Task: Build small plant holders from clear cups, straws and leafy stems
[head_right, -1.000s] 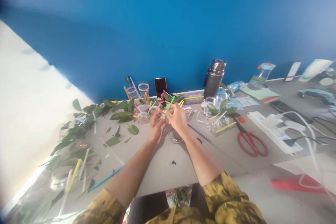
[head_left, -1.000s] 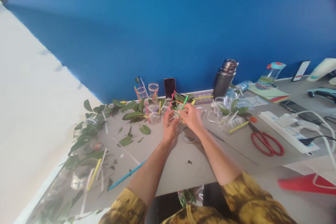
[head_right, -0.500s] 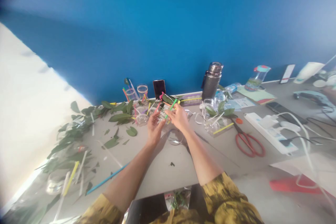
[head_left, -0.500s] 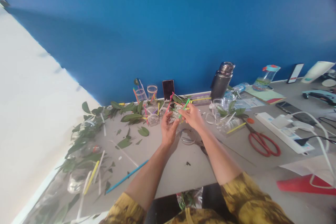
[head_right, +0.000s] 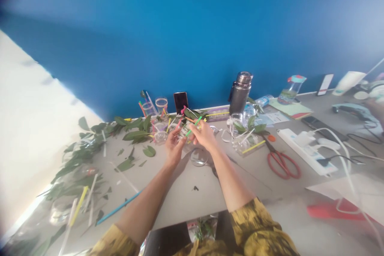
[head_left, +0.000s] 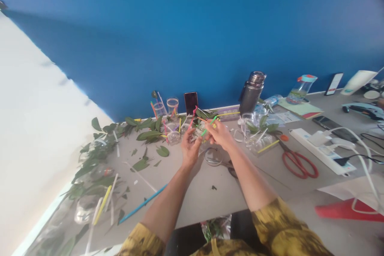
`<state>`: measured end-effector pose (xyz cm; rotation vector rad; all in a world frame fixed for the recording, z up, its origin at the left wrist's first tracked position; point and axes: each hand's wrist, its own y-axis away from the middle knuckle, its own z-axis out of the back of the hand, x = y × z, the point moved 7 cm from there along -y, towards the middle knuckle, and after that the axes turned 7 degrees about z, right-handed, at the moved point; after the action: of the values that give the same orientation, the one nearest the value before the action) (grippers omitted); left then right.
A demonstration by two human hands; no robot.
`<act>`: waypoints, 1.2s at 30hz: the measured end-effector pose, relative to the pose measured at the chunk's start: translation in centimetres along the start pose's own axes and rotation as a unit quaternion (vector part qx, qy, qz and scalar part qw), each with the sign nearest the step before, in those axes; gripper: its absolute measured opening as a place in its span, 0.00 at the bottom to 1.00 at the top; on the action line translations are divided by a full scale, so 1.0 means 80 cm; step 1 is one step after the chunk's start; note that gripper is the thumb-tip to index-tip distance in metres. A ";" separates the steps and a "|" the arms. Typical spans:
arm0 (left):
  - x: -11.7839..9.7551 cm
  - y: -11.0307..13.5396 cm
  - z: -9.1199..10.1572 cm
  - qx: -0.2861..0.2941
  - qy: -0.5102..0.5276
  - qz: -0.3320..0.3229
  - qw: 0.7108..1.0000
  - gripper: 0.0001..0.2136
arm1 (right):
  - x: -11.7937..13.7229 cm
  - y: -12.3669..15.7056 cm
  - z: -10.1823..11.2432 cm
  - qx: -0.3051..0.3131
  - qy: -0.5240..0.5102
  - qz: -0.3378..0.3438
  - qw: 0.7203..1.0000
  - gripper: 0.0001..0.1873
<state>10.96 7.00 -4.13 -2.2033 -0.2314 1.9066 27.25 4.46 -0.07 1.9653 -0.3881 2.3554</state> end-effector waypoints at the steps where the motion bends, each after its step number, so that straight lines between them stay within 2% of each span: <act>1: -0.001 0.000 0.000 0.000 -0.004 0.001 1.000 0.25 | -0.001 0.001 0.001 0.020 -0.011 -0.012 1.000 0.25; 5: -0.006 0.001 0.002 -0.007 -0.019 0.000 1.000 0.25 | -0.001 0.004 0.001 0.087 -0.016 -0.035 0.995 0.25; 10: -0.009 0.003 -0.003 0.025 -0.021 -0.005 0.999 0.24 | -0.002 0.000 -0.002 0.050 -0.118 -0.036 0.991 0.28; 14: -0.011 0.001 -0.004 0.031 -0.011 -0.006 0.999 0.23 | -0.004 -0.001 -0.006 0.030 -0.149 -0.036 0.988 0.29; 21: -0.014 -0.002 0.004 0.012 -0.018 -0.005 1.000 0.23 | -0.001 0.000 -0.012 0.067 -0.175 -0.020 0.982 0.33; 26: -0.017 -0.001 0.004 0.011 -0.025 -0.014 1.000 0.23 | -0.004 -0.003 -0.007 0.041 -0.179 -0.029 0.983 0.32; 29: -0.018 -0.007 0.010 -0.013 -0.014 -0.021 1.000 0.24 | 0.007 0.003 -0.010 0.073 -0.202 -0.029 0.976 0.34; 32: -0.016 -0.015 0.018 -0.029 0.004 -0.017 0.999 0.27 | 0.016 0.010 -0.017 0.108 -0.174 -0.023 0.979 0.36; 36: -0.021 -0.014 0.016 0.001 -0.013 -0.039 0.999 0.26 | 0.010 0.010 -0.017 0.079 -0.088 -0.017 0.993 0.36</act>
<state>9.46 7.75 -2.43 -2.1367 -0.3150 1.8959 25.61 3.89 0.35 2.2389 -0.1762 2.2636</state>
